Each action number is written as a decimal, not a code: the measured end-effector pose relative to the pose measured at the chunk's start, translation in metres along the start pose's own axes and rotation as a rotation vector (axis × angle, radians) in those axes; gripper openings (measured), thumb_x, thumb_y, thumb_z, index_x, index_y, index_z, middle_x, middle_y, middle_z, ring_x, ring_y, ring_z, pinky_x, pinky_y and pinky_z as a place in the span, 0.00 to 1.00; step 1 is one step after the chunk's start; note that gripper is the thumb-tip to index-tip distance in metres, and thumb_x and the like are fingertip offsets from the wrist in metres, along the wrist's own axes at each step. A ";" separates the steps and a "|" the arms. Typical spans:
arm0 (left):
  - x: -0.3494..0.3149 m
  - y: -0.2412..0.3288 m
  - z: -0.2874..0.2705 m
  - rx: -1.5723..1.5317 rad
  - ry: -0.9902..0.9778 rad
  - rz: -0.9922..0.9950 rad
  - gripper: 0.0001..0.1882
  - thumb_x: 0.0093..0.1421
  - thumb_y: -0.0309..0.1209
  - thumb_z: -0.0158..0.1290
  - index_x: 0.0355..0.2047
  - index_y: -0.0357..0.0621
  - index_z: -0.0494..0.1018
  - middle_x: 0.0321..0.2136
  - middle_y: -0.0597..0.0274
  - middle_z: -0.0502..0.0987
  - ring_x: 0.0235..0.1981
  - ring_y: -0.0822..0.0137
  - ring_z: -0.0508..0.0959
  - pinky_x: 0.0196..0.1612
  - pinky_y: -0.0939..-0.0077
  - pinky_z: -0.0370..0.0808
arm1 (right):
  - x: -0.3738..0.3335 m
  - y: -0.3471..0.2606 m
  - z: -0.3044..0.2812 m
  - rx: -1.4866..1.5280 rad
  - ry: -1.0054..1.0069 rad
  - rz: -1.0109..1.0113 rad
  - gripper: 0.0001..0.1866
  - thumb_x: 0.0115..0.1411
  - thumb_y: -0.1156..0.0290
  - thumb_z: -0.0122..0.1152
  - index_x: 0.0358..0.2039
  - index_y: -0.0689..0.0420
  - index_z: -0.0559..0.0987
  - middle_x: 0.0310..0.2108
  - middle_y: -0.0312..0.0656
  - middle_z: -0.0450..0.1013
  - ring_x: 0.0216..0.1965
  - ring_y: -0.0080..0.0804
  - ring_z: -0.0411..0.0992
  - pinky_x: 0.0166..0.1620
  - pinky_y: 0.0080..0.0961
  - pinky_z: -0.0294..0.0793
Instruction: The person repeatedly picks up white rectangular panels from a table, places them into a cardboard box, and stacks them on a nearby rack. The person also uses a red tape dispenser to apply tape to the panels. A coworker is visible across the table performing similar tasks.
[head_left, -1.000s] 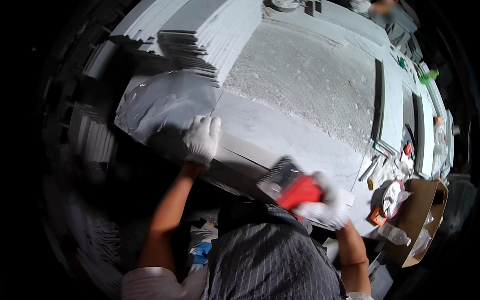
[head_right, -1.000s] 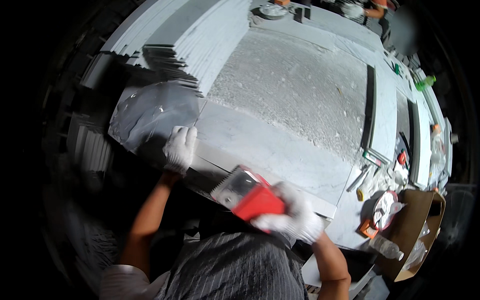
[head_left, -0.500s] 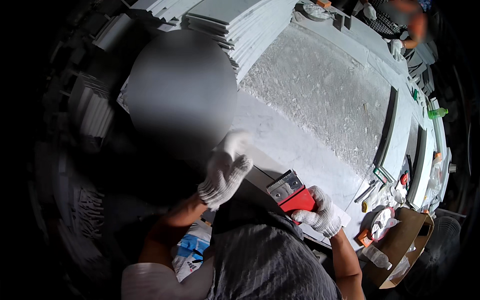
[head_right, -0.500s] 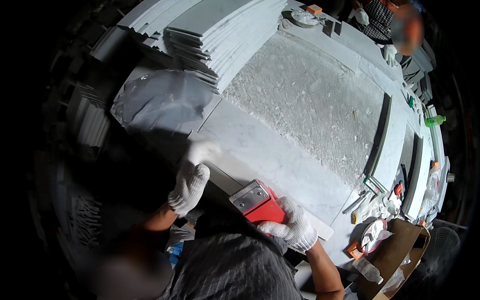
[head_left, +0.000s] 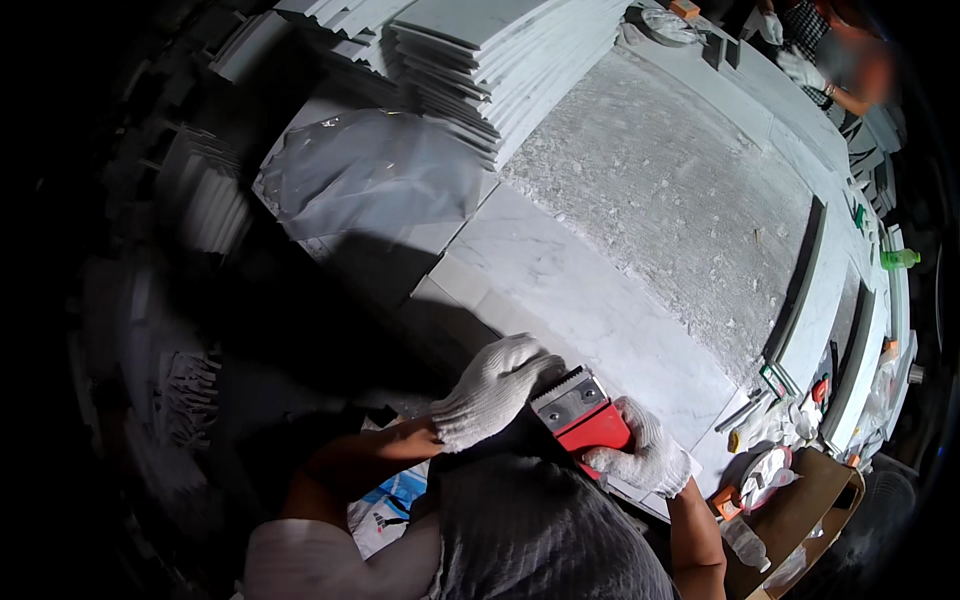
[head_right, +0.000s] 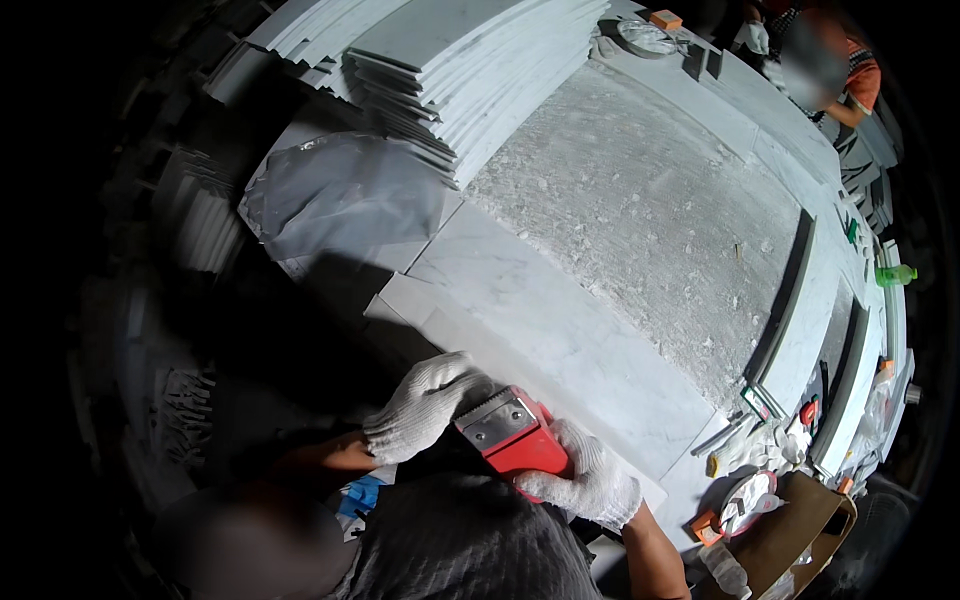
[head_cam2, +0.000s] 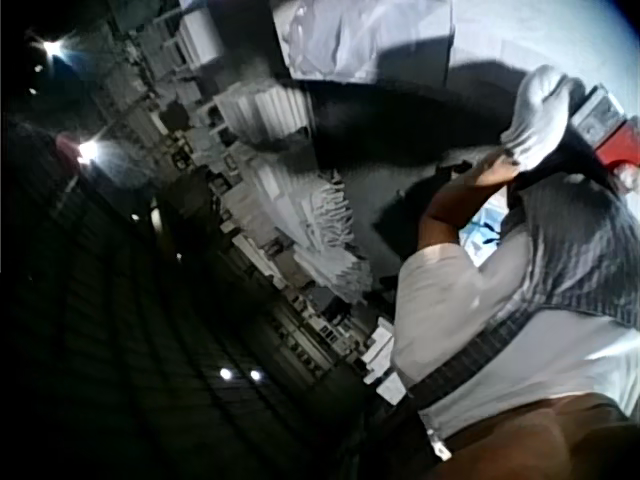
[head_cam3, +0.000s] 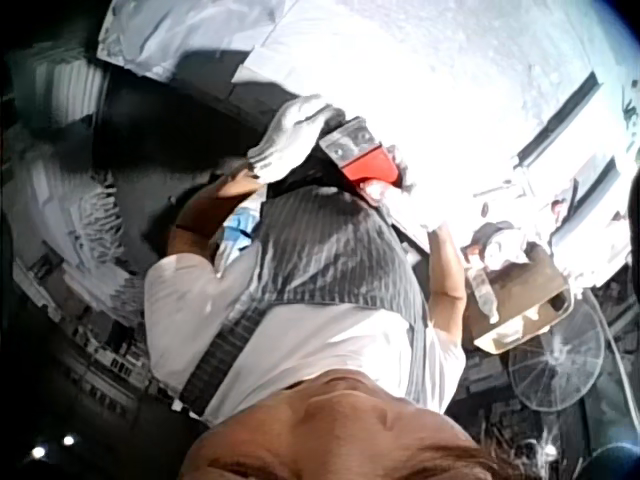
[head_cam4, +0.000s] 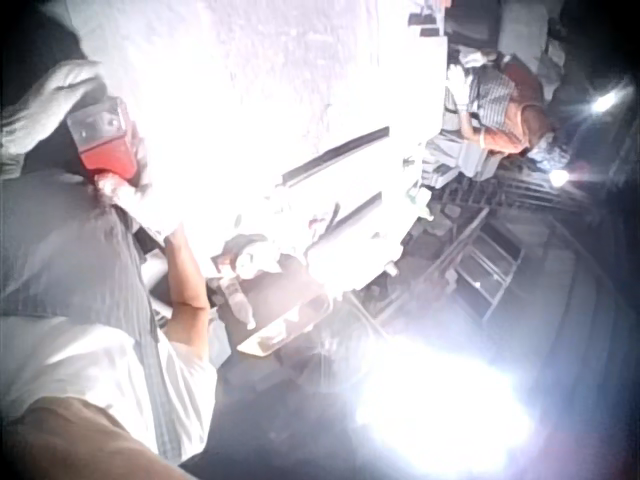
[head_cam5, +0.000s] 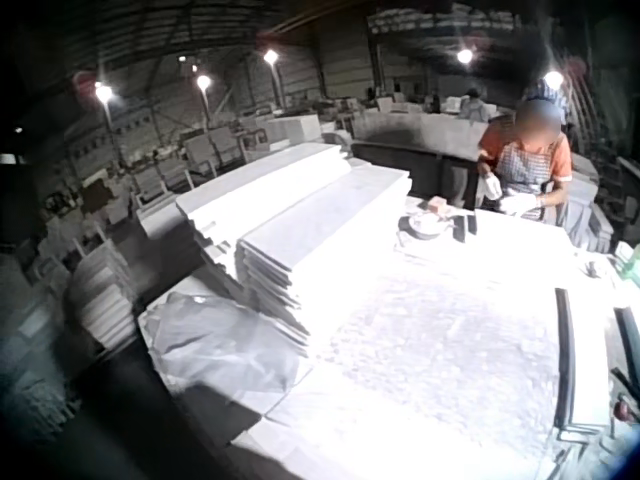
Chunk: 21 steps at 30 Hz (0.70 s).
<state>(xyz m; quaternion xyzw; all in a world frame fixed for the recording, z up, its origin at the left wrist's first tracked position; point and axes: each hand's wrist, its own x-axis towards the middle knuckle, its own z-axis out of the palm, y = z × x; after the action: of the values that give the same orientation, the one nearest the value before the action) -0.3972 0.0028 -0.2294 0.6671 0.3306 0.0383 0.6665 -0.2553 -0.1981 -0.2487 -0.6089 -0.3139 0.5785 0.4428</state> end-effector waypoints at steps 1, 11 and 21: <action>-0.001 0.000 -0.005 -0.014 0.061 0.027 0.09 0.64 0.31 0.52 0.33 0.38 0.76 0.28 0.63 0.76 0.33 0.74 0.74 0.39 0.77 0.71 | 0.001 -0.004 -0.001 0.025 -0.005 0.044 0.26 0.52 0.58 0.74 0.43 0.62 0.76 0.36 0.41 0.77 0.39 0.26 0.74 0.45 0.26 0.73; 0.070 -0.131 -0.171 0.089 0.570 -0.038 0.09 0.65 0.32 0.52 0.31 0.41 0.78 0.24 0.75 0.73 0.27 0.79 0.68 0.34 0.81 0.68 | 0.035 -0.042 0.017 -0.126 0.034 0.092 0.25 0.51 0.58 0.75 0.40 0.62 0.75 0.30 0.38 0.75 0.34 0.20 0.71 0.39 0.23 0.73; 0.093 -0.147 -0.164 0.130 0.213 -0.106 0.14 0.63 0.40 0.53 0.38 0.42 0.79 0.38 0.61 0.78 0.39 0.73 0.74 0.43 0.76 0.70 | 0.037 -0.042 0.026 0.006 0.130 -0.016 0.27 0.51 0.59 0.75 0.45 0.62 0.75 0.33 0.40 0.76 0.36 0.22 0.71 0.42 0.25 0.73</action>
<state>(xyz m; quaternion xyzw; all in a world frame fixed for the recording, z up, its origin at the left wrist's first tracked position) -0.4628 0.1743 -0.3821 0.6827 0.4362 0.0519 0.5839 -0.2700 -0.1428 -0.2251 -0.6412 -0.2876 0.5351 0.4689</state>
